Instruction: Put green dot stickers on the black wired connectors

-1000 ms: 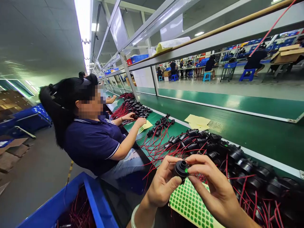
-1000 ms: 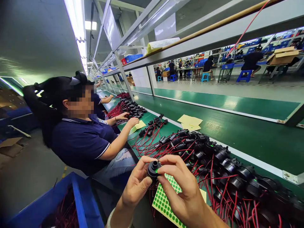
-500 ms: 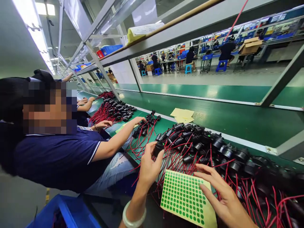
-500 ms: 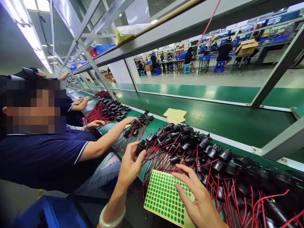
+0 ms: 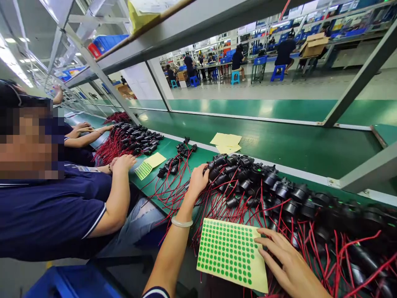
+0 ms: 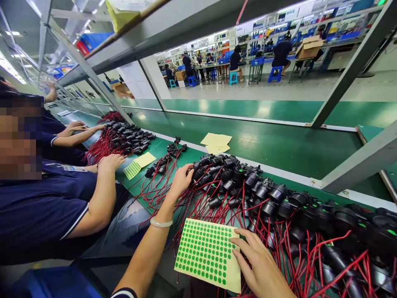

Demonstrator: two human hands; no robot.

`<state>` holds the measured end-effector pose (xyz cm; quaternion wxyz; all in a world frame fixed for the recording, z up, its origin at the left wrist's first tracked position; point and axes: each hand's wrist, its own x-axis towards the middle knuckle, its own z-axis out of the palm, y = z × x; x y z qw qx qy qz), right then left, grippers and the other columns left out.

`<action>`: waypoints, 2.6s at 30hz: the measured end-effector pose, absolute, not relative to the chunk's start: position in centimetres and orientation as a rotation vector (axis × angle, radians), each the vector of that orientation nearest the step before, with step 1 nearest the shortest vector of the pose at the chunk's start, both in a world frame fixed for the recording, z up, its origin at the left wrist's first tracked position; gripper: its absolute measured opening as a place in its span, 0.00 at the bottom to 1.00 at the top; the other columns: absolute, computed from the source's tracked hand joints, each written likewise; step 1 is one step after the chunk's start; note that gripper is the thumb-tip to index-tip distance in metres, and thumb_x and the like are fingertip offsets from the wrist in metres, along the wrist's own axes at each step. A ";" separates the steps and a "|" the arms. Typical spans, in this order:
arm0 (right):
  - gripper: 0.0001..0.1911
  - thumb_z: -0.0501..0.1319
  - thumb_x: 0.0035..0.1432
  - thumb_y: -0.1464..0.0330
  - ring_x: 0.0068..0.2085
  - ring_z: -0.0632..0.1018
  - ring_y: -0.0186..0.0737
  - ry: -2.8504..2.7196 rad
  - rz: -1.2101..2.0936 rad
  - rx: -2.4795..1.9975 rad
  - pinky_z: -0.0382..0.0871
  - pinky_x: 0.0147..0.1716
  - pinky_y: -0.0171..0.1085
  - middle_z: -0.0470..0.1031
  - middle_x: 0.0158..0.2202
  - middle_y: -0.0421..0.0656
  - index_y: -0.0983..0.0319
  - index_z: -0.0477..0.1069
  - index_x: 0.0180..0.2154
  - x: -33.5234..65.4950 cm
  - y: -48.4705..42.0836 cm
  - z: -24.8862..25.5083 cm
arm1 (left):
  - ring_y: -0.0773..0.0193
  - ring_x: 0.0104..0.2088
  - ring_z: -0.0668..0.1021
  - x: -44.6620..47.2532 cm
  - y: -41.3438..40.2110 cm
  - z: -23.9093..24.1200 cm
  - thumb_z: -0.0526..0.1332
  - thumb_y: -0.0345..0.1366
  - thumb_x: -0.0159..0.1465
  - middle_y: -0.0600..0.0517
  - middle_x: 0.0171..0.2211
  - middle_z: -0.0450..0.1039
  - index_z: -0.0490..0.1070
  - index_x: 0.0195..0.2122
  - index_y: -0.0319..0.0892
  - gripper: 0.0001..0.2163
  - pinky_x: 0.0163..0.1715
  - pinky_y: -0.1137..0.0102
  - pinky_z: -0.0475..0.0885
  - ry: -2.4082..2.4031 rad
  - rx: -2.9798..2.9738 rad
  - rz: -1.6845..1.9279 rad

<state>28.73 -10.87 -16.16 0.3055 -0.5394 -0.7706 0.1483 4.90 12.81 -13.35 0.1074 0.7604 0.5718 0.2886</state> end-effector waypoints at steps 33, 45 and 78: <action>0.16 0.53 0.65 0.61 0.50 0.76 0.42 -1.927 0.360 -1.576 0.74 0.47 0.41 0.74 0.51 0.46 0.59 0.65 0.52 28.6 -12.1 -14.8 | 0.67 0.26 0.72 6.4 -2.7 -12.6 0.61 0.42 0.60 0.54 0.24 0.70 0.67 0.30 0.38 0.11 0.26 0.74 0.65 1.017 1.505 0.445; 0.12 0.57 0.64 0.71 0.45 0.75 0.34 -1.818 0.448 -1.280 0.70 0.46 0.32 0.74 0.45 0.43 0.59 0.68 0.50 26.4 -11.1 -10.9 | 0.72 0.25 0.71 5.8 -4.2 -9.6 0.67 0.41 0.56 0.55 0.25 0.70 0.68 0.28 0.37 0.12 0.27 0.77 0.64 0.821 1.166 0.628; 0.12 0.57 0.62 0.72 0.47 0.74 0.44 -1.991 -0.046 -1.158 0.70 0.47 0.46 0.74 0.45 0.48 0.60 0.69 0.47 25.8 -8.0 -5.7 | 0.62 0.27 0.78 6.6 -6.7 -10.2 0.69 0.44 0.55 0.48 0.27 0.79 0.79 0.34 0.36 0.15 0.30 0.69 0.75 0.881 1.009 0.921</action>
